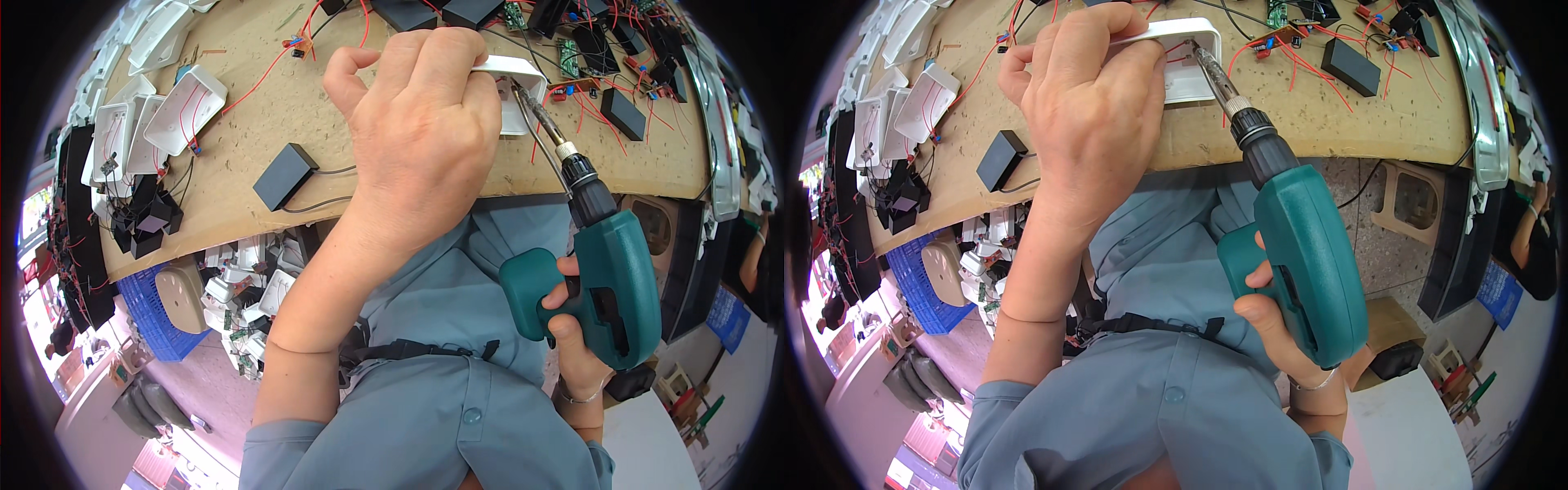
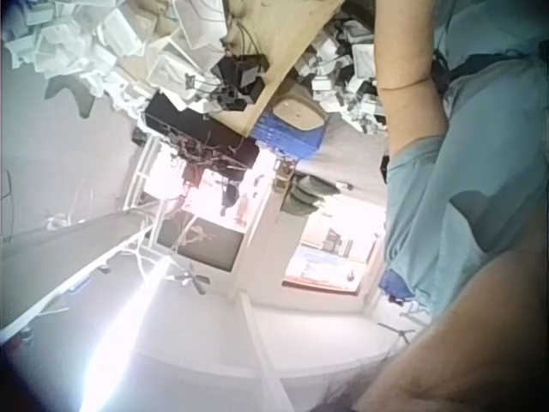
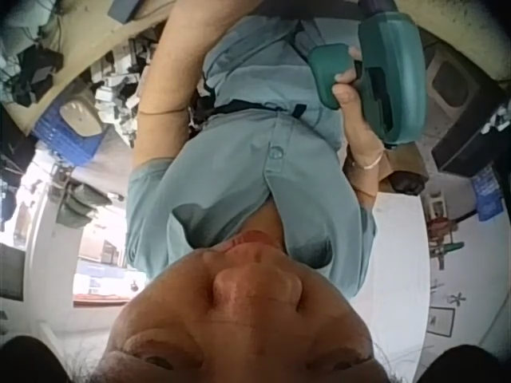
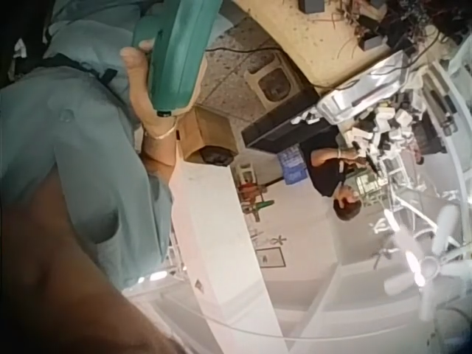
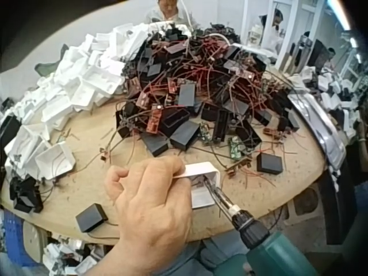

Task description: Soldering wires to electronic components and fitting them into white plastic housings.

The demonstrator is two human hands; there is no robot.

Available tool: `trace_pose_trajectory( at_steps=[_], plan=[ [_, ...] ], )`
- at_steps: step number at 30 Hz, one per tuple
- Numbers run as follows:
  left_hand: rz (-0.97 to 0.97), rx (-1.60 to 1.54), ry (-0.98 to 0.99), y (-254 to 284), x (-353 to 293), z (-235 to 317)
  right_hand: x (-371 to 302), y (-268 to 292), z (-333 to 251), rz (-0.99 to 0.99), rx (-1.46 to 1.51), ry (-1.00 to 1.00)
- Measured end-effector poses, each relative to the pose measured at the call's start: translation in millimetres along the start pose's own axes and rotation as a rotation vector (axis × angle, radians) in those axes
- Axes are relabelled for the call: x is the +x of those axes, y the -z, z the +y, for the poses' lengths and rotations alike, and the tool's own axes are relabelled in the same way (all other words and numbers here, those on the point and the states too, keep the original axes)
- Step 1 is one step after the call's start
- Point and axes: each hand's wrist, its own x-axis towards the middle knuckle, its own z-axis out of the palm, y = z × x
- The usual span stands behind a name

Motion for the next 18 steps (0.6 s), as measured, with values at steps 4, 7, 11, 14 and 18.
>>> trace_pose_trajectory(
  at_steps=[4,7,11,14,18],
  plan=[
    [-0.04,-0.079,0.031,2,1,1,4,2,4,-0.039,-0.069,0.059],
    [0.001,-0.002,-0.015,2,1,-1,5,2,4,-0.038,-0.043,0.046],
    [-0.033,-0.094,0.036,2,2,0,6,2,1,-0.06,-0.068,0.07],
    [-0.034,-0.049,0.004,-2,0,1,5,2,1,-0.061,-0.06,0.064],
    [0.034,-0.185,0.086,-3,-1,2,4,1,-2,-0.052,-0.056,0.013]
  ],
)
